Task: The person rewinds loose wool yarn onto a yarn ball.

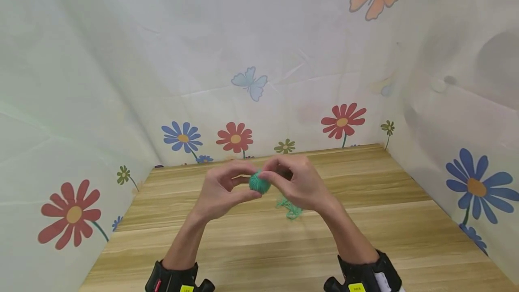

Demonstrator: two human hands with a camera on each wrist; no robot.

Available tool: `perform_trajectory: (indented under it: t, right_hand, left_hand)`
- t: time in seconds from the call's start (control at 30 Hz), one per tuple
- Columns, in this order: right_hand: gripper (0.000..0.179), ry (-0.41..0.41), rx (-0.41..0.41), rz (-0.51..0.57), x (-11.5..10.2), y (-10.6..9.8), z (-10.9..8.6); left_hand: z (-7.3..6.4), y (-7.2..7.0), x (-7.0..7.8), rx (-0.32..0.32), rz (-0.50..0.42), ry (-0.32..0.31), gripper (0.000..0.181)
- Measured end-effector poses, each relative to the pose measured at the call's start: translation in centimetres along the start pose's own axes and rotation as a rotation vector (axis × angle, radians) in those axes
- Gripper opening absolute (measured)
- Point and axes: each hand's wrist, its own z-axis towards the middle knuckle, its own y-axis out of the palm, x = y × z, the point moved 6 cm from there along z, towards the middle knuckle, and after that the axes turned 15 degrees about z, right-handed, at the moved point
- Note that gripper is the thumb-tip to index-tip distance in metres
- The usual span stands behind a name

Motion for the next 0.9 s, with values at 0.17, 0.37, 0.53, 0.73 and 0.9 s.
perform_trajectory:
  t: [0.17, 0.37, 0.53, 0.73, 0.9]
  right_hand:
    - [0.023, -0.010, 0.048, 0.007, 0.9, -0.5, -0.1]
    - [0.012, 0.085, 0.117, 0.003, 2.4, -0.6, -0.1]
    - [0.010, 0.142, 0.098, -0.037, 2.9, 0.0, 0.1]
    - [0.015, 0.093, -0.031, -0.094, 0.5, 1.3, 0.8]
    - [0.017, 0.036, -0.126, -0.108, -0.9, 2.2, 1.1]
  left_hand:
    - [-0.2, 0.1, -0.3, -0.012, -0.090, 0.015, 0.047]
    - [-0.6, 0.2, -1.7, -0.007, -0.168, 0.020, 0.047]
    - [-0.5, -0.2, -2.1, 0.062, -0.158, 0.031, 0.045]
    - [-0.3, -1.0, -2.0, 0.187, -0.095, 0.046, 0.045]
    - [-0.3, -1.3, -2.3, 0.229, -0.067, 0.038, 0.046]
